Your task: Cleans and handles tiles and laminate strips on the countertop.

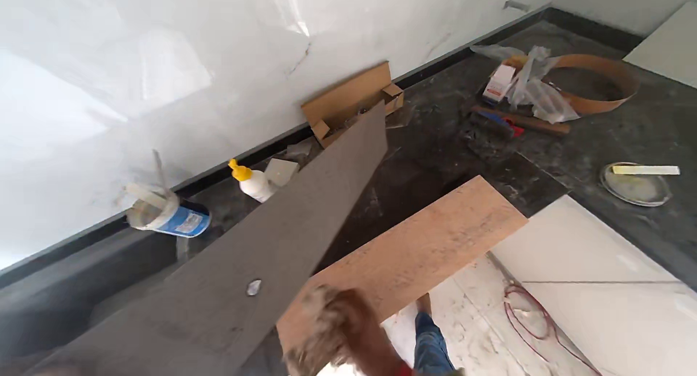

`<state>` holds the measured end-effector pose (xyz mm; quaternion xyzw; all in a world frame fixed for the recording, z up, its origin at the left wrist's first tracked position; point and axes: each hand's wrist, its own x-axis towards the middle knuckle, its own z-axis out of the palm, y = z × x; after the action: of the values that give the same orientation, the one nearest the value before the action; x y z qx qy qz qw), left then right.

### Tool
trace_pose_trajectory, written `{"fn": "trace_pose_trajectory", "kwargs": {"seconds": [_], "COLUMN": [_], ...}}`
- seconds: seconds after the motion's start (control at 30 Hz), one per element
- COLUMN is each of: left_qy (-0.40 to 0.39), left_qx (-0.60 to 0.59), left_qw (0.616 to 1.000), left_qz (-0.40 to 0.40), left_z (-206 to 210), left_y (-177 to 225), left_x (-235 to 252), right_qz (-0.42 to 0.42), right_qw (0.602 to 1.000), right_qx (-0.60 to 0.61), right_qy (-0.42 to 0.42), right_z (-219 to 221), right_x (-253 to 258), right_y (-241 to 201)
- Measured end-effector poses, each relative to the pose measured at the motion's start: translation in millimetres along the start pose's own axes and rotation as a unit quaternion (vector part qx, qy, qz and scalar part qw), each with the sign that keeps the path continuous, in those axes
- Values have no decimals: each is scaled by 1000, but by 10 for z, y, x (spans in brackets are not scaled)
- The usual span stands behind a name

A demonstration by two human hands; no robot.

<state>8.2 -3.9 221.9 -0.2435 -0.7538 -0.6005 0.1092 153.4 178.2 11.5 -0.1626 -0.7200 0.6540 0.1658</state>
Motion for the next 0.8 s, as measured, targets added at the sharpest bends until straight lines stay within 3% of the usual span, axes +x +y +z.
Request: {"fn": "trace_pose_trajectory", "kwargs": {"seconds": [0.17, 0.27, 0.4, 0.5, 0.6, 0.7, 0.77, 0.8], "left_qy": [88, 108, 131, 87, 79, 110, 108, 100], "left_qx": [-88, -115, -186, -298, -287, -240, -231, -227], "left_qw": [984, 954, 881, 831, 826, 814, 812, 814], "left_qz": [-131, -257, -415, -461, -479, -518, -525, -526], "left_z": [182, 287, 354, 350, 428, 572, 609, 591], "left_y": [-243, -367, -603, -911, -1222, -1405, -1532, -1568], "left_x": [-159, -346, -750, -1197, -1642, -1897, -1971, -1992], "right_qz": [134, 59, -45, -57, -58, -77, -82, -44], "right_qw": [950, 938, 975, 978, 959, 911, 889, 886], "right_qx": [158, 122, -57, -185, -272, -368, -408, -423], "right_qy": [235, 320, 209, 80, -48, -170, -192, -186], "right_z": [-1188, -1555, -1401, -950, -426, 11, 21, -77], "right_x": [141, 34, -91, -71, 20, -42, -11, 66], "right_y": [10, -279, -488, -312, -161, 170, 274, 245]}}
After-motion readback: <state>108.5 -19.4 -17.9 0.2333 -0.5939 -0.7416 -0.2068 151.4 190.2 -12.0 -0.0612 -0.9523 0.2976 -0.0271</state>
